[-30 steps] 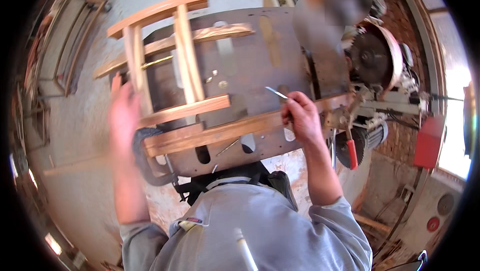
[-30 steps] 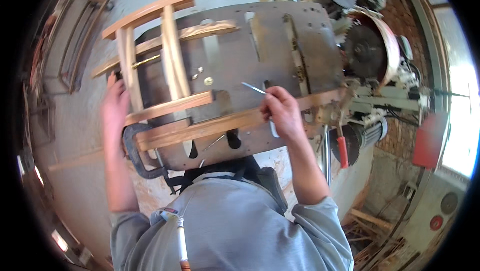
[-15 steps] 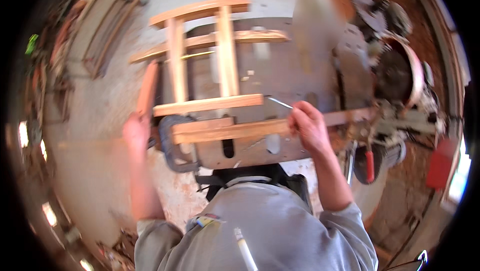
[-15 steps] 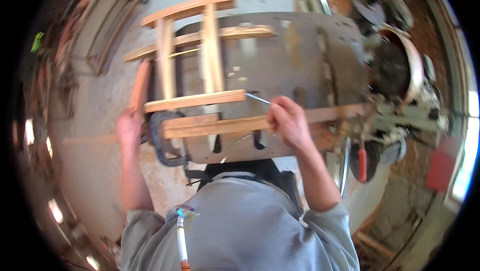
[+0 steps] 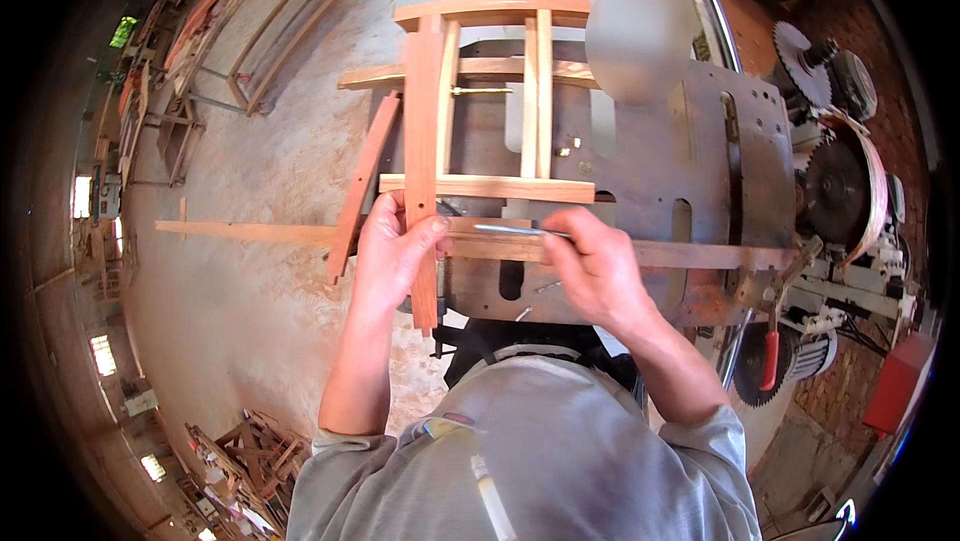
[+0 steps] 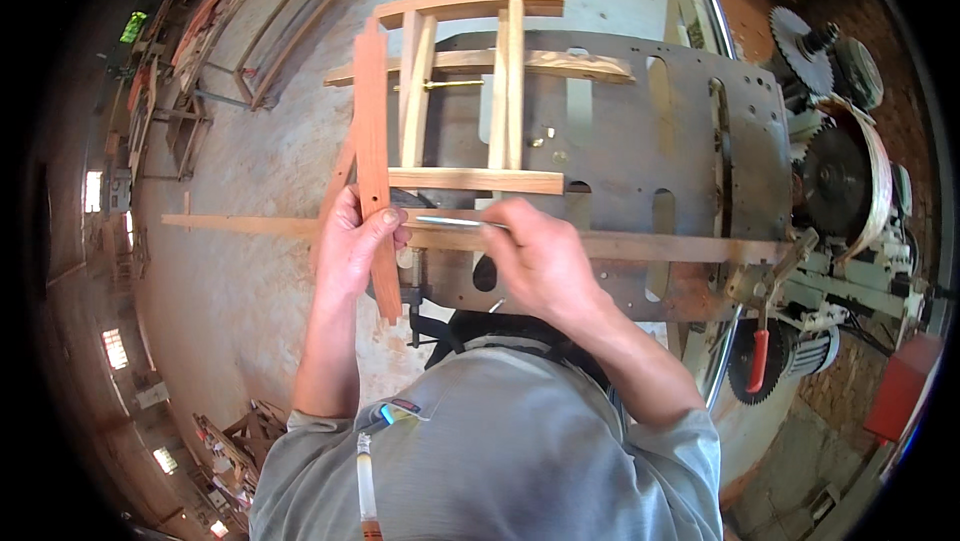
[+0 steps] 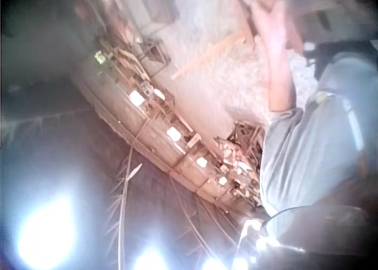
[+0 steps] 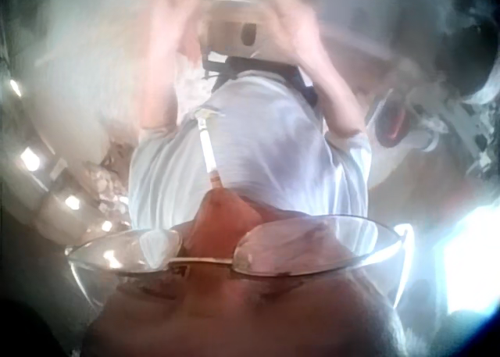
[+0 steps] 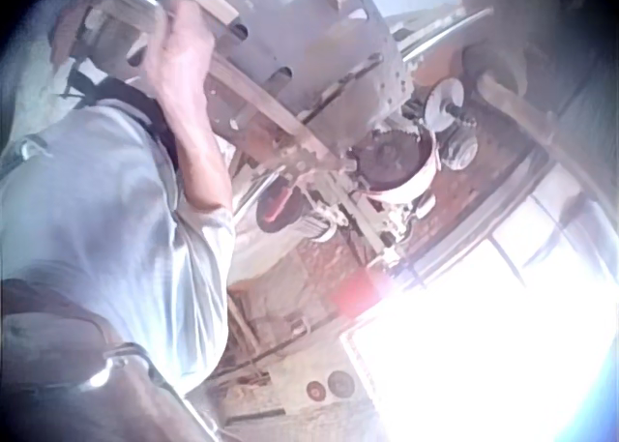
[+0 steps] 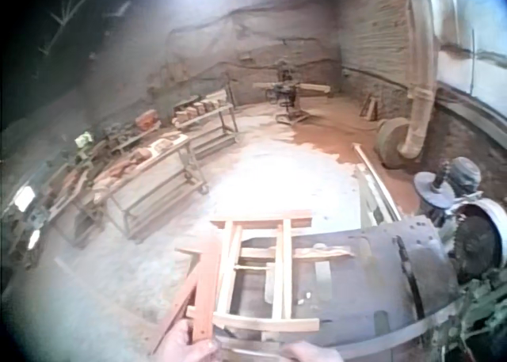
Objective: The person assembles a wooden chair frame on a workbench, inserting brass dowels and tightening screws with a screwdriver. They handle wooden slats, dowels, and screws, and use a clamp to secure the frame during assembly.
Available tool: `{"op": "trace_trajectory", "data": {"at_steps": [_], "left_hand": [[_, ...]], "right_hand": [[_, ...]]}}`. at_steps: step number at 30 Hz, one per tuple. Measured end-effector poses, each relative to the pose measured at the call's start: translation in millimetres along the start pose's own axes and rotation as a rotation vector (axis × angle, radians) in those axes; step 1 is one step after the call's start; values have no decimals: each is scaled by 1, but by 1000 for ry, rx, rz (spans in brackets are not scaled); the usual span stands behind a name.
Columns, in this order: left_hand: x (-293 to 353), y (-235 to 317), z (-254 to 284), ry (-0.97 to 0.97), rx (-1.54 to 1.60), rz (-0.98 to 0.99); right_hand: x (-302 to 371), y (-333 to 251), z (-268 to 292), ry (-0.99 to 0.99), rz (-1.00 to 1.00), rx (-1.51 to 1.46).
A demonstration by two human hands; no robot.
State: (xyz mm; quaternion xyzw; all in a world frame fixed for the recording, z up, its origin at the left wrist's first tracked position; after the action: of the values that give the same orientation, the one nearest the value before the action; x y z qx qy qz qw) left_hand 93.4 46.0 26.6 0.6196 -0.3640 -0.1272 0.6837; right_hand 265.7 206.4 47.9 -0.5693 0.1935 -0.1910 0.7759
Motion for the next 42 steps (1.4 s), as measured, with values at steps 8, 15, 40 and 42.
{"op": "trace_trajectory", "data": {"at_steps": [8, 15, 40, 42], "left_hand": [[11, -10, -52, -53, -34, 37], [14, -15, -59, -75, -123, -62], [39, -18, -82, -81, -434, -115], [41, -21, -83, -94, -457, -134]], "right_hand": [[-5, 3, 0, 20, 0, 197], [0, 10, 3, 54, 7, 299], [18, 39, -10, -103, -314, -42], [18, 42, -12, -41, -160, -12]]}}
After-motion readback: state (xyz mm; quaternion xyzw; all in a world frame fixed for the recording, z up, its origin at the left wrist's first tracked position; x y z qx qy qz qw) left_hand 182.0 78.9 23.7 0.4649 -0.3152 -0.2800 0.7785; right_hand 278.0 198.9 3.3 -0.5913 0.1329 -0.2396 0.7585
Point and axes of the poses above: each hand's wrist, its own x-axis away from the middle knuckle, its own z-axis out of the back of the hand, y = z × x, the point moved 5 cm from there along -x, towards the middle knuckle, and after that the axes turned 3 degrees about z, right-handed, at the moved point
